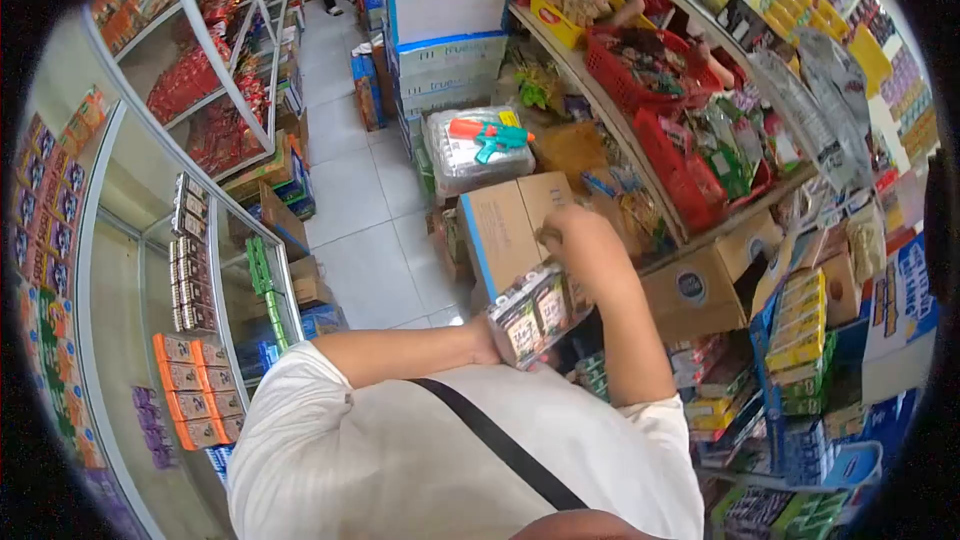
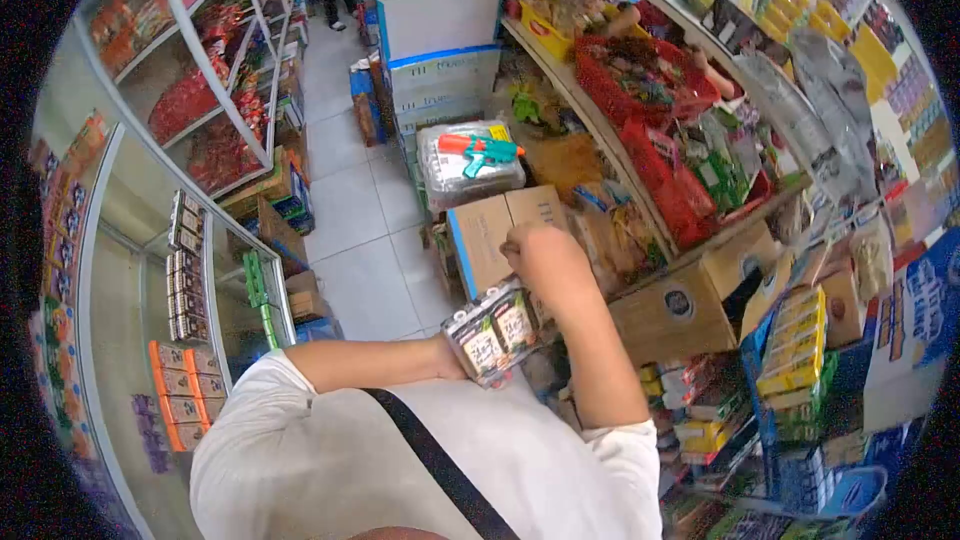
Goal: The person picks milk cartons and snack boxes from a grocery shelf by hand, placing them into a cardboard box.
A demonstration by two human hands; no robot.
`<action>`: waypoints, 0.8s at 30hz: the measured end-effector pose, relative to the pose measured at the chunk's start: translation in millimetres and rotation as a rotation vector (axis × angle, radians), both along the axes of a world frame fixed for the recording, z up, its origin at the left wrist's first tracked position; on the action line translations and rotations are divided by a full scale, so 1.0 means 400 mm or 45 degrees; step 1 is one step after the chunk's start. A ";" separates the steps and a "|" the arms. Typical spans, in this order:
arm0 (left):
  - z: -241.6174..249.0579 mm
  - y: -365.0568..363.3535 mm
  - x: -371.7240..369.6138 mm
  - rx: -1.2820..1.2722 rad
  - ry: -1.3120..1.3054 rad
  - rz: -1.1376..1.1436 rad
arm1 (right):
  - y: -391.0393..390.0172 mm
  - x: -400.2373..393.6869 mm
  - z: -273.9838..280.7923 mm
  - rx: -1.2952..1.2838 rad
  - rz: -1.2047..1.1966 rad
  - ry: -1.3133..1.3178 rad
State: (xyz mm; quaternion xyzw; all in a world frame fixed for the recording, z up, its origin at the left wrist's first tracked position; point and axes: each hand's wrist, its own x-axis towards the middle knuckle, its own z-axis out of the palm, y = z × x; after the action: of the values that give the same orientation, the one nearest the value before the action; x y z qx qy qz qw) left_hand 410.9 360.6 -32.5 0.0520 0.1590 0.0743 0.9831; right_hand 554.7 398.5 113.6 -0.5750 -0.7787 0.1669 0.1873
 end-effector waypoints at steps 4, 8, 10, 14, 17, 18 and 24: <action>-0.071 -0.009 -0.010 -0.021 0.000 -0.032 | -0.094 -0.092 -0.046 0.171 0.481 0.462; -0.043 0.001 -0.019 -0.171 -0.115 0.044 | -0.116 -0.116 -0.079 0.489 0.570 0.352; -0.034 0.005 -0.022 -0.243 -0.170 0.088 | -0.093 -0.066 -0.102 0.700 0.421 0.331; 0.006 0.016 -0.022 -0.068 -0.090 0.156 | -0.070 0.029 -0.178 0.779 -0.031 0.400; 0.005 0.017 -0.032 -0.135 -0.158 0.189 | -0.086 0.056 -0.216 0.635 -0.361 0.637; 0.003 0.021 -0.035 -0.106 -0.188 0.187 | -0.081 0.073 -0.254 0.641 -0.445 0.756; 0.080 0.105 -0.065 0.194 -0.327 0.193 | -0.121 0.118 -0.252 -0.004 -0.474 2.426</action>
State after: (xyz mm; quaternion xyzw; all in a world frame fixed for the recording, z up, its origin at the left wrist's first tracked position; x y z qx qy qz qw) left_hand 385.0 402.6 -0.4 0.1043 0.0294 0.1663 0.9801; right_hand 601.8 350.1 12.8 -0.3132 -0.1968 0.5313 0.7622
